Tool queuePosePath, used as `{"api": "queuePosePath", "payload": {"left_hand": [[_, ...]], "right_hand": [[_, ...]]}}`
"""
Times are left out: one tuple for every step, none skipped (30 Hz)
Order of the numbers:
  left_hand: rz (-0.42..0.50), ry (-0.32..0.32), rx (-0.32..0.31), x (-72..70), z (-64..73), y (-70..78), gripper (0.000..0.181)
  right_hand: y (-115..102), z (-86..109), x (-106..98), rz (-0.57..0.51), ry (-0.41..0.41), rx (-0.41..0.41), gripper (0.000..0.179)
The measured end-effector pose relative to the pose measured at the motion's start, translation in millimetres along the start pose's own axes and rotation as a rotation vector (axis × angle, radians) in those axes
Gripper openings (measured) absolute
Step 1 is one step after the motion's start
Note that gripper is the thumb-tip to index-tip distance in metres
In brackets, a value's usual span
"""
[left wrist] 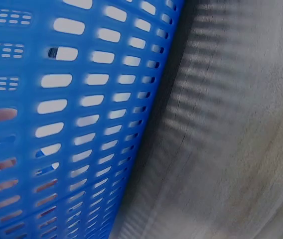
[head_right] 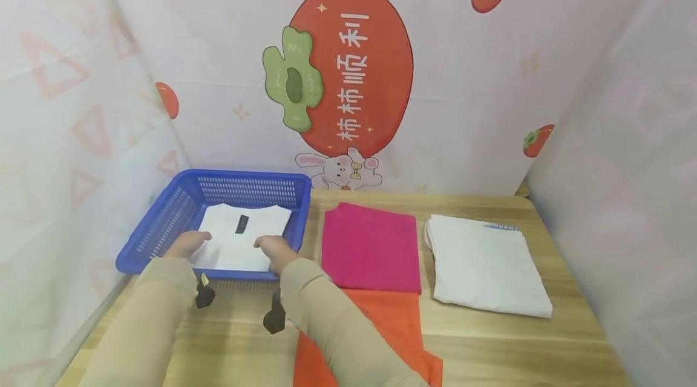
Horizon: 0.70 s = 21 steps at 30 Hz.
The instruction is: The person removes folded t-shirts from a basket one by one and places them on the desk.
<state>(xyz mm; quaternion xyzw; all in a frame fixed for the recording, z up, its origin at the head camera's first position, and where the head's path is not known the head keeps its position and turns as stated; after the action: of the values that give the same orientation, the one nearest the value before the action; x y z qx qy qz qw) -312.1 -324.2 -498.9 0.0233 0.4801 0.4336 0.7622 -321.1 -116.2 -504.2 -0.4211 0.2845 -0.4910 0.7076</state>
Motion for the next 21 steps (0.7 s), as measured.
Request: {"api": "queuePosePath", "payload": {"left_hand": [[0.019,-0.004,-0.016,0.2,0.0,-1.7,0.059],[0.029,-0.009,-0.028,0.5,0.1,-3.3,0.059],[0.042,-0.016,-0.043,0.9,0.6,-5.0,0.059],[0.050,-0.022,-0.054,1.1,1.0,-6.8,0.059],[0.057,-0.028,-0.062,1.2,1.2,-8.5,0.059],[0.053,-0.035,-0.068,1.1,1.4,-10.0,0.059],[0.047,-0.042,-0.069,1.0,1.4,-11.2,0.059],[0.045,-0.049,-0.072,0.9,1.1,-12.3,0.060],[0.048,-0.055,-0.078,0.7,0.9,-13.3,0.061],[0.055,-0.062,-0.084,0.7,0.4,-14.3,0.062],[0.058,-0.068,-0.090,0.5,-0.1,-14.8,0.063],[0.065,-0.074,-0.093,0.6,-0.8,-15.1,0.064],[0.082,-0.079,-0.100,0.7,-1.6,-15.5,0.065],[0.104,-0.083,-0.110,0.8,-1.9,-15.7,0.066],[0.122,-0.085,-0.117,0.7,-2.1,-15.8,0.067],[0.136,-0.085,-0.124,0.7,-2.4,-15.7,0.067],[0.142,-0.084,-0.128,0.5,-2.5,-15.4,0.067],[0.158,-0.082,-0.143,0.6,-2.0,-15.6,0.067],[0.158,-0.079,-0.151,0.5,-1.5,-15.2,0.066],[0.160,-0.073,-0.161,0.3,-0.4,-14.8,0.066],[0.154,-0.067,-0.164,0.1,0.1,-14.3,0.065]], "right_hand": [[6.2,-8.4,1.9,0.013,0.010,0.005,0.047],[7.3,-12.0,4.8,0.038,0.024,-0.007,0.047],[18.8,-27.5,6.7,0.055,0.034,-0.013,0.046],[29.4,-42.1,8.4,0.066,0.035,-0.016,0.044],[41.4,-58.6,10.2,0.082,0.044,-0.015,0.045],[52.6,-73.3,11.5,0.095,0.049,-0.013,0.045],[61.7,-85.6,12.4,0.114,0.059,-0.011,0.046],[67.5,-93.0,12.8,0.127,0.063,-0.007,0.047],[77.0,-103.6,12.4,0.116,0.056,0.011,0.048],[75.4,-101.0,12.2,0.114,0.056,0.021,0.048],[75.0,-100.2,12.3,0.122,0.061,0.029,0.049],[66.8,-89.4,12.9,0.137,0.062,0.023,0.049],[62.7,-85.5,12.2,0.140,0.058,0.022,0.049],[61.2,-83.7,11.8,0.136,0.053,0.029,0.049],[61.7,-85.4,11.8,0.142,0.050,0.031,0.049],[64.1,-90.2,12.2,0.153,0.048,0.027,0.048],[67.9,-96.4,12.9,0.164,0.043,0.030,0.048],[71.5,-102.4,13.9,0.182,0.034,0.026,0.049],[78.9,-112.6,13.5,0.178,0.017,0.035,0.048],[82.5,-116.6,14.9,0.191,0.006,0.035,0.048],[83.5,-117.2,16.0,0.198,-0.007,0.036,0.050]]}}
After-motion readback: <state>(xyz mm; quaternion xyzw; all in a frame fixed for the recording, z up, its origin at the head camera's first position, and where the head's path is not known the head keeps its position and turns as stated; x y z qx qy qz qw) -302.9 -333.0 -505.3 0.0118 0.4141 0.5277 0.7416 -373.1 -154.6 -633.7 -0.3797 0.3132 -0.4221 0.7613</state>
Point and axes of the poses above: each hand's wrist, its own z-axis away from the middle knuckle, its own x-axis out of the palm, y = z × x, the point moved 7 cm from there along -z, towards the middle knuckle, and after that the axes turned 5 degrees about -x, right-handed, at the moved point
